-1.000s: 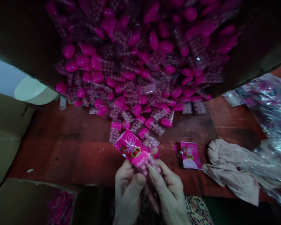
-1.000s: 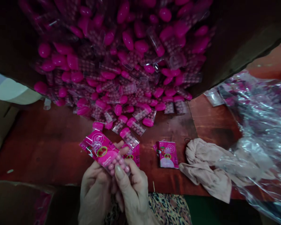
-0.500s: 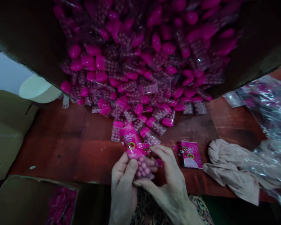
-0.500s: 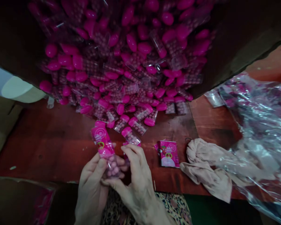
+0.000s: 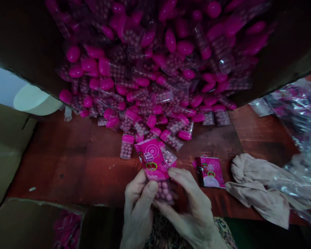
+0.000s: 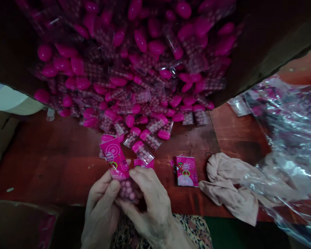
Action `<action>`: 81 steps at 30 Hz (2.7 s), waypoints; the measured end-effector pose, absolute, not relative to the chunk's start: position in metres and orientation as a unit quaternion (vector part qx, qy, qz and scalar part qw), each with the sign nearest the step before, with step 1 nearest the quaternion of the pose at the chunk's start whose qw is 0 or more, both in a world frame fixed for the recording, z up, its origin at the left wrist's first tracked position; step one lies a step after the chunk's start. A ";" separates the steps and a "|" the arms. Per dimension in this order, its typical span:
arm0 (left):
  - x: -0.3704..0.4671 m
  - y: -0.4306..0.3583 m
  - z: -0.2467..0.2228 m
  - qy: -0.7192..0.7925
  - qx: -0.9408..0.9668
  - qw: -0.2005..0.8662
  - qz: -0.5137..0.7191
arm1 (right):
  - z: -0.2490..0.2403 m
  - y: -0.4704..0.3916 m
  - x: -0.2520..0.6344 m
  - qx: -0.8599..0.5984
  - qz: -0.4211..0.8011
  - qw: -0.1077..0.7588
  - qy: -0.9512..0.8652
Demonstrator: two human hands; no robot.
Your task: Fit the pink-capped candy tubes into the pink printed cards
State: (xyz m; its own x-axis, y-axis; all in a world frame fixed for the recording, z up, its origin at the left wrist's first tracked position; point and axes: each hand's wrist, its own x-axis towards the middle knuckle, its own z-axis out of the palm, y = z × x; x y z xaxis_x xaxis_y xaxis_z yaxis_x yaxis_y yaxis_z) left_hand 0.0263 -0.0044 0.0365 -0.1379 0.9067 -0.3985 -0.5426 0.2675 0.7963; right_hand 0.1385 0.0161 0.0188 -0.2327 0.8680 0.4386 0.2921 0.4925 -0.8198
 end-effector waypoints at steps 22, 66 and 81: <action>0.031 0.007 0.035 0.497 0.177 0.643 0.555 | 0.013 0.021 0.136 -0.430 0.303 0.496 -0.691; 0.042 -0.009 0.027 0.560 0.223 0.557 0.571 | 0.007 0.019 0.144 -0.414 0.575 0.522 -0.474; 0.039 0.000 0.030 0.509 0.076 0.601 0.612 | 0.025 0.021 0.142 -0.475 0.350 0.469 -0.658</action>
